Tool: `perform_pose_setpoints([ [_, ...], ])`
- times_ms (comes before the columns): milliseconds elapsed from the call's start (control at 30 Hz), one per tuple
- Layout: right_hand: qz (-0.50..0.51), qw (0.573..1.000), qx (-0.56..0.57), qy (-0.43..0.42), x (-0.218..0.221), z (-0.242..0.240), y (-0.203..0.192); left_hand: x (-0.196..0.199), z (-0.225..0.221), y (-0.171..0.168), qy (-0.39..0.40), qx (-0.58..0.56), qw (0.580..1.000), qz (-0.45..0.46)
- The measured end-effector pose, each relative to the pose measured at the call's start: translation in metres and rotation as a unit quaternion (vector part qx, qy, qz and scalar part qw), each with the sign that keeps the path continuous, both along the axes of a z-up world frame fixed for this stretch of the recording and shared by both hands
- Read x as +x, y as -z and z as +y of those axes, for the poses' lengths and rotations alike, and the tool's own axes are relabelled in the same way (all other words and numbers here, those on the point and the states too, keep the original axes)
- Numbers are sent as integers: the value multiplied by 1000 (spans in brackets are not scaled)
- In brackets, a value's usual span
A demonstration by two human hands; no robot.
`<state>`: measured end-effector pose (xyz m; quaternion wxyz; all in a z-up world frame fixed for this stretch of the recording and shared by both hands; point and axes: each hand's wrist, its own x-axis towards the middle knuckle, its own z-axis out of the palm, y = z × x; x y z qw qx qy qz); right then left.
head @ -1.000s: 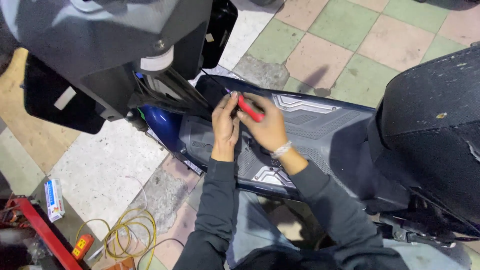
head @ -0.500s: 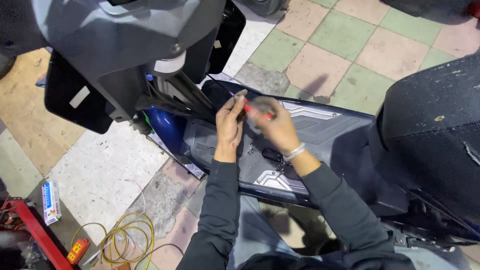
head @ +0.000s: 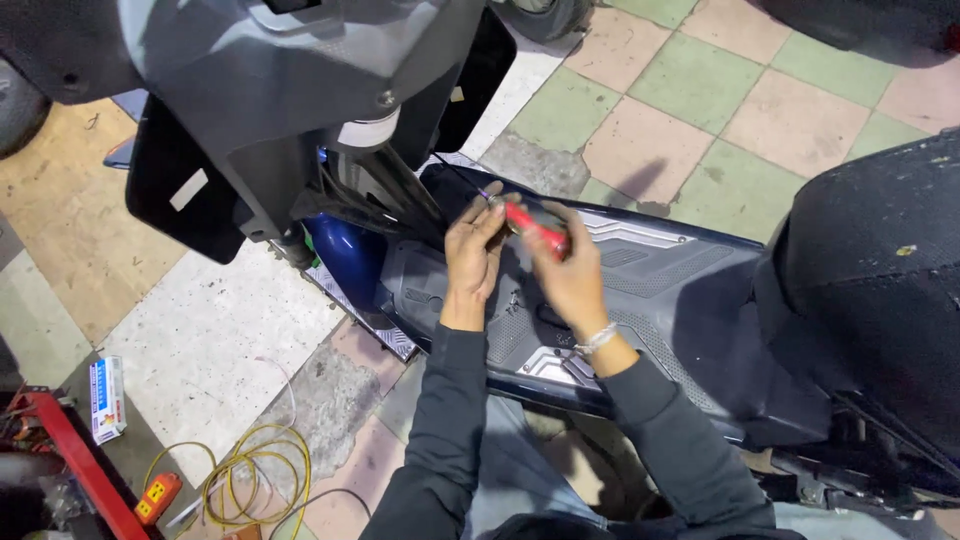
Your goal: Using a screwdriver to remove screws from the front console and side panels of a motorcycle for disassembly.
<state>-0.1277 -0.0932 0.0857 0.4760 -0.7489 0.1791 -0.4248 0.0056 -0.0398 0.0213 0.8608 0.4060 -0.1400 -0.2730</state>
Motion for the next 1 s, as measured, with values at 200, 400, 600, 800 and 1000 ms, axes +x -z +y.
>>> perform_pose_setpoints([
  [200, 68, 997, 14, 27, 1, 6, 7, -10, 4, -24, 53, -148, 985, 74],
  [400, -5, 977, -204, 54, -1, 13, 12, 0, -11, 16, -46, 83, 995, 21],
  [600, 22, 802, 574, -163, 2, 0, 29, -4, -9, 17, -78, 96, 992, 24],
  [800, 202, 948, -238, 66, -2, 10, 35, -2, -7, 21, -53, 121, 991, 7],
  [1000, -59, 835, 527, -144, 4, 0, 41, -4, 2, -2, -24, 70, 997, 7],
])
